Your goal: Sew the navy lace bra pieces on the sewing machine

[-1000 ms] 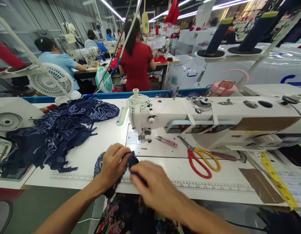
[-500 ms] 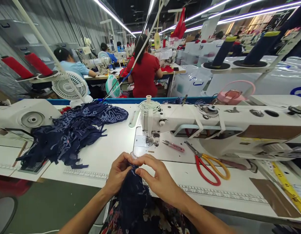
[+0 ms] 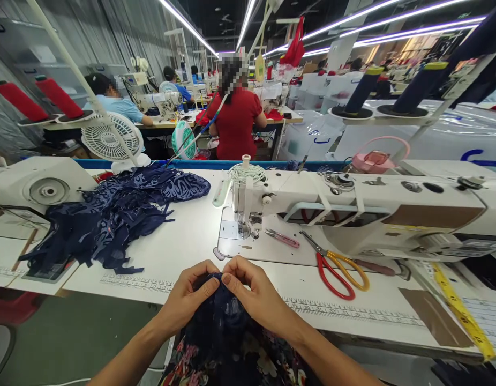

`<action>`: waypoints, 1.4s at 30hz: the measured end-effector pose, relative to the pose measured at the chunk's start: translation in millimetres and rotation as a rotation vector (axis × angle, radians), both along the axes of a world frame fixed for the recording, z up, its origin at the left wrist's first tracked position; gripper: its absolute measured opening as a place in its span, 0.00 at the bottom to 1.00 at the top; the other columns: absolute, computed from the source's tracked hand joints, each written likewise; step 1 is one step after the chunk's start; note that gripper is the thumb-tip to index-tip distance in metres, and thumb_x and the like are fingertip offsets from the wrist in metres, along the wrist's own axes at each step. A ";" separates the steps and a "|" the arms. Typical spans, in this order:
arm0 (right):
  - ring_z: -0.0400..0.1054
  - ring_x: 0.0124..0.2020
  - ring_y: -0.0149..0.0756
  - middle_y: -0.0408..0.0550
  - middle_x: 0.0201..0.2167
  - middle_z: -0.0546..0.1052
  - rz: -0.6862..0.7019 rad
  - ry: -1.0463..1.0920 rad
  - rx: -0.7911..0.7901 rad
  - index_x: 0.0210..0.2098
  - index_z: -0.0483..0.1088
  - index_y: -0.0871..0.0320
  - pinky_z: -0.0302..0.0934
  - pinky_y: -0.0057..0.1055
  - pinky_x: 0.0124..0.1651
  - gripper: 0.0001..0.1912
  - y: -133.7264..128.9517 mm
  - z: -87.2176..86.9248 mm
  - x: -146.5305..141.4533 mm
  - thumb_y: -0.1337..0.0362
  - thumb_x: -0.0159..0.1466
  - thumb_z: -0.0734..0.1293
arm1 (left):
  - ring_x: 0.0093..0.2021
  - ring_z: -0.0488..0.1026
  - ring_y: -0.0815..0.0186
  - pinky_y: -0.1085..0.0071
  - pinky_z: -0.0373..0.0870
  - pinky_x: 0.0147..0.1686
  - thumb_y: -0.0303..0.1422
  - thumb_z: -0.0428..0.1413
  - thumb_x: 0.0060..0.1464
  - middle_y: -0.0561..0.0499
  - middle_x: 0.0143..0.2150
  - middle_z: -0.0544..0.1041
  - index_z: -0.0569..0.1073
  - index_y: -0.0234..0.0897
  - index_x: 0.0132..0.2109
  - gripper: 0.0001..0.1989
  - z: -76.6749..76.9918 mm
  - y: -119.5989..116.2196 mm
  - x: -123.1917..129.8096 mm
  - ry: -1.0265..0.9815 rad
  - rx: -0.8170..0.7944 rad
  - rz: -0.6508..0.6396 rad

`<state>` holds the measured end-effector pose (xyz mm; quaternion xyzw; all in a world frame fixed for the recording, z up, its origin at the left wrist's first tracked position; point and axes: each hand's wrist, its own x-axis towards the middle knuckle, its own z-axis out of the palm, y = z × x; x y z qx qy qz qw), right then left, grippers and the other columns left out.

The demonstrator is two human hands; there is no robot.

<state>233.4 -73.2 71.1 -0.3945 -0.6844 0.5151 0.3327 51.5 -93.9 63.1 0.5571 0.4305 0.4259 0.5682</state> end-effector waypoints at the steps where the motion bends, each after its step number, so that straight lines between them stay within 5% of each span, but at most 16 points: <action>1: 0.60 0.32 0.31 0.40 0.29 0.65 0.028 0.006 -0.012 0.34 0.65 0.55 0.58 0.27 0.35 0.13 -0.4 -0.2 0.0 0.52 0.67 0.62 | 0.29 0.58 0.71 0.75 0.56 0.29 0.42 0.55 0.60 0.55 0.28 0.64 0.69 0.35 0.34 0.14 1.2 -0.5 -1.4 -0.026 -0.024 0.001; 7: 0.60 0.32 0.32 0.41 0.29 0.66 0.021 -0.073 -0.041 0.32 0.66 0.56 0.57 0.28 0.36 0.13 -4.2 0.3 -0.2 0.54 0.67 0.62 | 0.30 0.59 0.71 0.75 0.58 0.30 0.40 0.54 0.61 0.54 0.30 0.65 0.70 0.36 0.38 0.11 -0.2 -4.1 -6.7 -0.015 -0.039 0.034; 20: 0.61 0.30 0.32 0.41 0.27 0.67 0.038 -0.168 -0.039 0.32 0.67 0.56 0.57 0.27 0.33 0.13 -8.6 -12.9 -3.8 0.54 0.67 0.62 | 0.27 0.54 0.71 0.77 0.56 0.26 0.38 0.50 0.61 0.57 0.27 0.57 0.62 0.38 0.31 0.12 -14.8 -17.8 9.3 -0.030 -0.158 0.223; 22: 0.62 0.31 0.31 0.40 0.28 0.69 0.081 -0.212 0.042 0.31 0.67 0.55 0.58 0.27 0.33 0.10 -2.8 -11.5 -11.1 0.59 0.68 0.62 | 0.28 0.58 0.70 0.76 0.58 0.27 0.36 0.47 0.64 0.56 0.28 0.60 0.63 0.39 0.33 0.11 -20.8 -15.5 1.2 0.148 0.020 0.237; 25: 0.64 0.28 0.31 0.39 0.25 0.70 0.063 -0.295 0.390 0.30 0.68 0.56 0.58 0.27 0.32 0.07 21.3 -4.1 -41.8 0.67 0.65 0.64 | 0.32 0.66 0.67 0.73 0.63 0.32 0.31 0.46 0.64 0.52 0.32 0.67 0.66 0.39 0.40 0.05 -17.3 9.4 -29.6 0.549 0.550 0.312; 26: 0.64 0.27 0.31 0.40 0.24 0.70 0.023 -0.301 0.532 0.29 0.68 0.56 0.59 0.28 0.31 0.07 33.5 0.0 -56.0 0.69 0.65 0.64 | 0.33 0.67 0.65 0.71 0.63 0.32 0.29 0.47 0.63 0.51 0.32 0.69 0.67 0.39 0.40 0.05 -10.3 23.1 -43.5 0.704 0.764 0.344; 30: 0.70 0.38 0.34 0.47 0.36 0.76 -0.102 -0.230 0.664 0.41 0.69 0.57 0.64 0.30 0.40 0.11 83.1 16.5 -101.4 0.68 0.70 0.56 | 0.32 0.70 0.63 0.67 0.63 0.32 0.26 0.51 0.60 0.49 0.34 0.73 0.70 0.41 0.43 0.07 34.4 72.6 -91.1 1.100 1.360 0.413; 32: 0.69 0.47 0.34 0.50 0.44 0.76 -0.098 -0.239 0.832 0.46 0.69 0.58 0.65 0.31 0.47 0.15 96.3 14.7 -102.2 0.68 0.71 0.52 | 0.34 0.71 0.62 0.65 0.64 0.34 0.25 0.50 0.60 0.48 0.36 0.74 0.71 0.42 0.45 0.10 43.9 78.2 -96.1 1.166 1.512 0.297; 34: 0.69 0.49 0.33 0.51 0.48 0.75 -0.006 -0.362 1.037 0.49 0.69 0.57 0.66 0.29 0.47 0.16 100.1 1.5 -86.5 0.69 0.71 0.52 | 0.35 0.71 0.62 0.63 0.64 0.37 0.24 0.48 0.62 0.48 0.36 0.74 0.71 0.40 0.45 0.10 31.5 72.4 -84.9 1.198 1.525 0.133; 36: 0.72 0.41 0.32 0.47 0.41 0.78 0.029 -0.439 1.059 0.45 0.71 0.56 0.67 0.27 0.42 0.14 98.8 -19.1 -60.8 0.68 0.71 0.55 | 0.33 0.69 0.63 0.63 0.64 0.36 0.23 0.46 0.63 0.48 0.32 0.73 0.71 0.36 0.42 0.11 1.8 64.8 -61.8 1.228 1.414 0.037; 39: 0.72 0.38 0.32 0.47 0.37 0.78 0.049 -0.530 1.060 0.41 0.73 0.55 0.66 0.28 0.39 0.13 94.5 -46.8 -19.4 0.70 0.70 0.57 | 0.28 0.65 0.63 0.65 0.61 0.29 0.20 0.43 0.62 0.49 0.28 0.69 0.70 0.35 0.35 0.14 -43.9 64.7 -21.5 1.215 1.241 0.027; 42: 0.72 0.41 0.36 0.50 0.39 0.78 0.015 -0.616 1.039 0.43 0.72 0.57 0.66 0.31 0.40 0.15 89.7 -58.9 13.6 0.74 0.69 0.56 | 0.28 0.66 0.63 0.66 0.61 0.27 0.20 0.43 0.62 0.49 0.28 0.69 0.69 0.35 0.33 0.14 -62.2 76.6 3.0 1.188 1.150 0.003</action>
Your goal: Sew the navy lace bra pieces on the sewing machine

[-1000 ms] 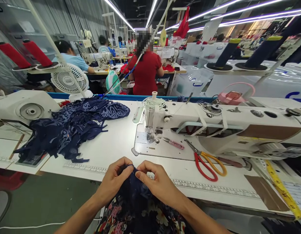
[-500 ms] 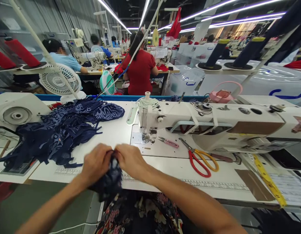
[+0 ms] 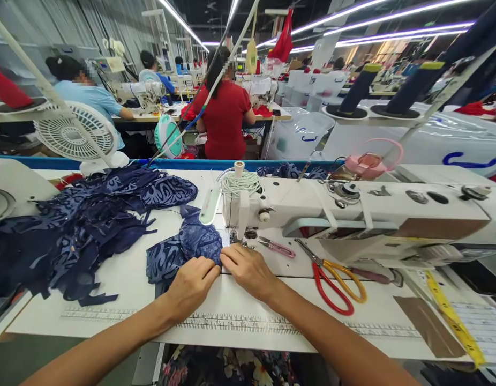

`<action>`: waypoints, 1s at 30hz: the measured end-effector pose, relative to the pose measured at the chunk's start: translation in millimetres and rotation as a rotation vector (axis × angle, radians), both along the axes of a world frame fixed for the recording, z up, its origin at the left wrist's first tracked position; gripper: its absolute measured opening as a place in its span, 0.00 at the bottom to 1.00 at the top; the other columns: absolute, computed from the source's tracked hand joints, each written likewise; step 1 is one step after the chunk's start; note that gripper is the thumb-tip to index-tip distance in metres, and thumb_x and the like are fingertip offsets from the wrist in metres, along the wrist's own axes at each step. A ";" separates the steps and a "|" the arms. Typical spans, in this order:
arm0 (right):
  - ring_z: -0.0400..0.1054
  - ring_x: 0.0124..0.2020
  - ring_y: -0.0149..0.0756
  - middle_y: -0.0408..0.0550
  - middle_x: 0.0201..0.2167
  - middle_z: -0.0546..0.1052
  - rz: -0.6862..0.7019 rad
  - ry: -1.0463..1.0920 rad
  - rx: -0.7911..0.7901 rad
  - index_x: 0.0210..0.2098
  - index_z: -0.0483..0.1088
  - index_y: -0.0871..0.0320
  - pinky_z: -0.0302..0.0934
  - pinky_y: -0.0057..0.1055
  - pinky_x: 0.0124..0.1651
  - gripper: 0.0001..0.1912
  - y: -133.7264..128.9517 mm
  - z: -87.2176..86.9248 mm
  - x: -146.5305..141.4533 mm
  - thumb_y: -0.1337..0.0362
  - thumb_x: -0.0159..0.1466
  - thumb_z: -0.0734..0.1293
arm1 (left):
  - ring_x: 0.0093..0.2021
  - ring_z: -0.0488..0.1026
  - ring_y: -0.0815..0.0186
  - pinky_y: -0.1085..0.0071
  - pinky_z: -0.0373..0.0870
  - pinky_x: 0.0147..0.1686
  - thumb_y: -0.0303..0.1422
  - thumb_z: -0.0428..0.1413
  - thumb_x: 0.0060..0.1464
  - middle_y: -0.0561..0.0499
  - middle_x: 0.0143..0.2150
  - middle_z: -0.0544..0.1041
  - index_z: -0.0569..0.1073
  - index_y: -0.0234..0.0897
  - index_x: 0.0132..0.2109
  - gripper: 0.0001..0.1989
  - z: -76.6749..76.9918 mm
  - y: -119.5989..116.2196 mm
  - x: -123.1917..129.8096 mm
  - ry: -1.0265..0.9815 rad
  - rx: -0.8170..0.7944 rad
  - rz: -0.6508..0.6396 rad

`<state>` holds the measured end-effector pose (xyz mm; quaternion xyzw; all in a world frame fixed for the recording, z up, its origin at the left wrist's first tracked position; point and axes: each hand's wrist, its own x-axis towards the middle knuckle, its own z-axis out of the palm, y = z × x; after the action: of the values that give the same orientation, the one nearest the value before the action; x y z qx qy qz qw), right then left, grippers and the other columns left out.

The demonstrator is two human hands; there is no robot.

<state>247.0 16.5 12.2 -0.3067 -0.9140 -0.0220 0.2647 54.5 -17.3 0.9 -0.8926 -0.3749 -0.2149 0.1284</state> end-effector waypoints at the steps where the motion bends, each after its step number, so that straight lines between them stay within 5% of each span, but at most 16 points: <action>1: 0.72 0.41 0.37 0.50 0.39 0.78 -0.029 -0.014 0.001 0.43 0.72 0.57 0.66 0.32 0.41 0.15 -1.7 -1.2 8.7 0.75 0.68 0.56 | 0.30 0.67 0.63 0.66 0.63 0.29 0.21 0.45 0.62 0.48 0.30 0.71 0.70 0.34 0.34 0.12 -0.2 4.2 2.7 -0.006 -0.016 -0.018; 4: 0.71 0.41 0.38 0.50 0.40 0.78 -0.108 -0.058 0.019 0.45 0.72 0.57 0.65 0.34 0.41 0.14 -5.7 -2.0 28.3 0.74 0.67 0.58 | 0.47 0.71 0.59 0.60 0.68 0.47 0.25 0.49 0.63 0.45 0.44 0.76 0.72 0.33 0.43 0.07 6.4 12.7 -1.2 -0.023 -0.080 -0.133; 8: 0.72 0.37 0.36 0.49 0.38 0.80 -0.162 -0.088 0.037 0.46 0.73 0.56 0.64 0.33 0.37 0.14 -3.7 -5.4 38.3 0.72 0.69 0.58 | 0.59 0.66 0.56 0.50 0.55 0.63 0.29 0.52 0.63 0.45 0.56 0.73 0.69 0.34 0.53 0.12 10.4 19.0 -9.6 -0.015 -0.210 -0.179; 15: 0.71 0.31 0.37 0.49 0.28 0.77 -0.197 -0.060 0.088 0.44 0.75 0.58 0.62 0.34 0.34 0.15 4.8 -16.4 38.1 0.70 0.70 0.57 | 0.63 0.63 0.50 0.43 0.57 0.62 0.32 0.53 0.62 0.39 0.61 0.70 0.67 0.33 0.56 0.16 1.9 37.2 4.4 -0.040 -0.289 -0.106; 30: 0.67 0.29 0.33 0.48 0.28 0.76 -0.215 0.135 0.048 0.36 0.76 0.57 0.59 0.30 0.32 0.13 4.6 -14.3 39.8 0.70 0.69 0.60 | 0.62 0.64 0.50 0.44 0.63 0.59 0.30 0.49 0.64 0.34 0.58 0.69 0.68 0.33 0.53 0.12 1.9 45.6 13.7 -0.110 -0.421 -0.103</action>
<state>286.8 21.0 -2.1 -0.3974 -0.8551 -0.0515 0.3292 68.2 28.3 2.8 -0.9046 -0.3719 -0.1865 -0.0923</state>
